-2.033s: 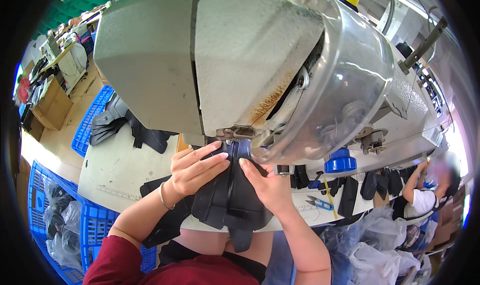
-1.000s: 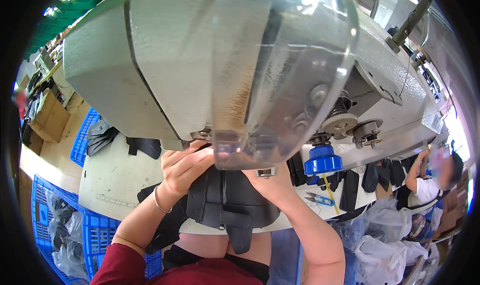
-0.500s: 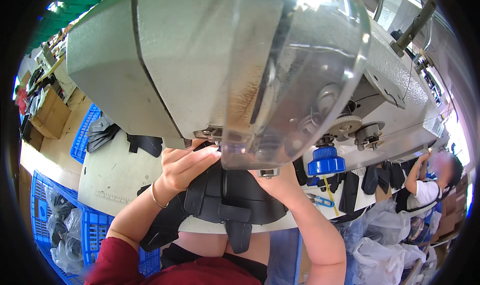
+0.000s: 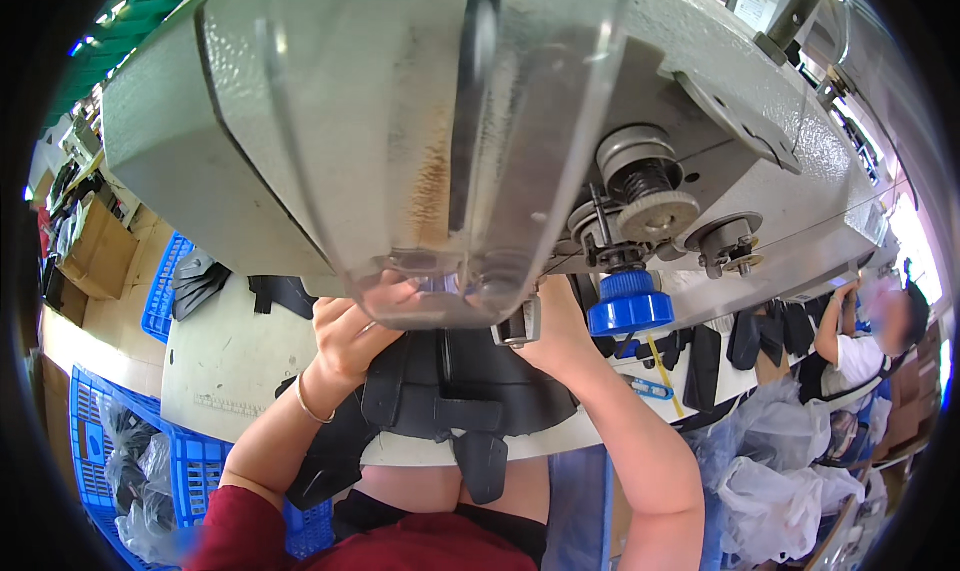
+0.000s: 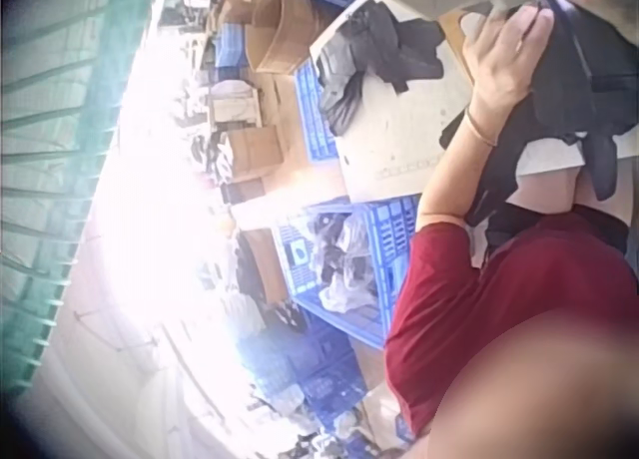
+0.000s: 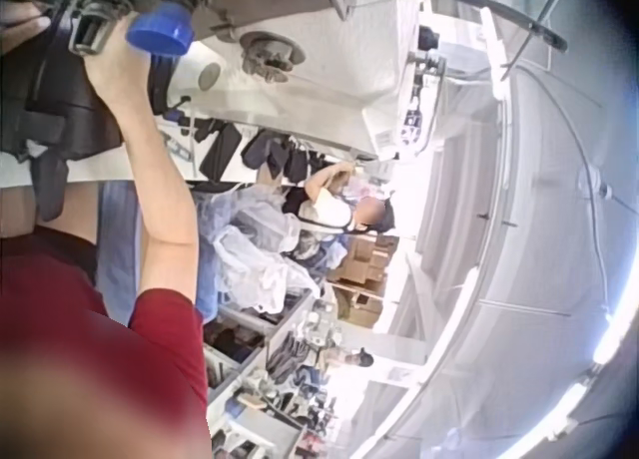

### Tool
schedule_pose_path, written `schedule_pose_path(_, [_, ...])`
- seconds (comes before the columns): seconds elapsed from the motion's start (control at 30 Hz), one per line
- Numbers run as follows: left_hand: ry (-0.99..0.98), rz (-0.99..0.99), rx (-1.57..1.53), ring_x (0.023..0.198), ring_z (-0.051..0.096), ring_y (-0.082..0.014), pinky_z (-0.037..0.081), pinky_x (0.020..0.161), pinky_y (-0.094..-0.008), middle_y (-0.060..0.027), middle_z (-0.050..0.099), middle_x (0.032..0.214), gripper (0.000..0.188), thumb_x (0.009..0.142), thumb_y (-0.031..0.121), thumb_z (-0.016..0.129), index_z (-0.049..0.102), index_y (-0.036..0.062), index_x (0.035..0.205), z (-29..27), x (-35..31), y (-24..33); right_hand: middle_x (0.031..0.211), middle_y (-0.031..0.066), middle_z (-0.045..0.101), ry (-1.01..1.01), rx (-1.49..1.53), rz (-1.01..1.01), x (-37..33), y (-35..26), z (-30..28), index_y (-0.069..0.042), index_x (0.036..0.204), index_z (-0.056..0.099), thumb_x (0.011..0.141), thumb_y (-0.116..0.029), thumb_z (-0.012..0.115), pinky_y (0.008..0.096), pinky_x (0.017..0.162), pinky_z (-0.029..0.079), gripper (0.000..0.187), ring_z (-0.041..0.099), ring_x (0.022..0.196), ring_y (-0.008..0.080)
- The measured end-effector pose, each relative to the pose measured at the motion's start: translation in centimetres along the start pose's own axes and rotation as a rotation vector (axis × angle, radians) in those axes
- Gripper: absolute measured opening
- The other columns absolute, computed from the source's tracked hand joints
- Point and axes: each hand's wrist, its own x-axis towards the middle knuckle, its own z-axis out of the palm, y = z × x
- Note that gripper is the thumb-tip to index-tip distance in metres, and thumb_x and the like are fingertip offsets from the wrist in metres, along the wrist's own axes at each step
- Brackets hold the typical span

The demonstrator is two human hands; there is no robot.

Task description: Stitch together black leather or synthetic components for footwear using an industrial sewing machine.

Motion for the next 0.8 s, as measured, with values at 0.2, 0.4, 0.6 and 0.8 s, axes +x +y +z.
schedule_pose_path(0.2, [-0.026, -0.057, -0.029, 0.08, 0.066, -0.0202, 0.052, 0.064, -0.0298, -0.0062, 0.066, 0.086, 0.034, 0.06, 0.008, 0.065, 0.073, 0.0042, 0.092, 0.0, -0.2, -0.1, 0.129, 0.0073, 0.058, 0.019, 0.064, 0.097, 0.9, -2.5, -0.7, -0.007, 0.133, 0.055, 0.103, -0.033, 0.044, 0.0301, 0.105, 0.035, 0.041, 0.052, 0.121, 0.0151])
schedule_pose_path(0.4, [-0.056, -0.063, -0.03, 0.082, 0.066, -0.022, 0.053, 0.066, -0.0311, -0.0085, 0.067, 0.093, 0.036, 0.062, 0.007, 0.064, 0.073, 0.0034, 0.097, -0.3, -0.3, -0.1, 0.132, 0.0089, 0.057, -0.06, 0.027, 0.216, 0.5, -1.3, -0.6, -0.007, 0.132, 0.057, 0.101, -0.037, 0.048, 0.032, 0.106, 0.035, 0.045, 0.051, 0.123, 0.0163])
schedule_pose_path(0.6, [-0.316, -0.254, -0.226, 0.096, 0.062, -0.0324, 0.05, 0.084, -0.0385, -0.0125, 0.065, 0.098, 0.051, 0.066, 0.012, 0.069, 0.066, 0.0032, 0.116, -2.6, 0.1, 0.6, 0.105, 0.0138, 0.061, 0.497, -0.225, 0.184, -2.2, -5.1, 1.3, -0.001, 0.11, 0.06, 0.085, -0.022, 0.066, 0.0373, 0.085, 0.043, 0.033, 0.056, 0.097, 0.029])
schedule_pose_path(0.8, [-0.08, -0.685, -0.335, 0.112, 0.05, -0.0298, 0.044, 0.094, -0.0376, -0.0125, 0.055, 0.108, 0.063, 0.066, 0.007, 0.075, 0.052, 0.0018, 0.124, -1.1, -0.7, 5.1, 0.086, 0.0141, 0.062, 0.251, 0.464, 0.131, -10.1, -13.2, 8.1, -0.002, 0.082, 0.058, 0.084, -0.019, 0.073, 0.0365, 0.065, 0.047, 0.023, 0.059, 0.079, 0.0278])
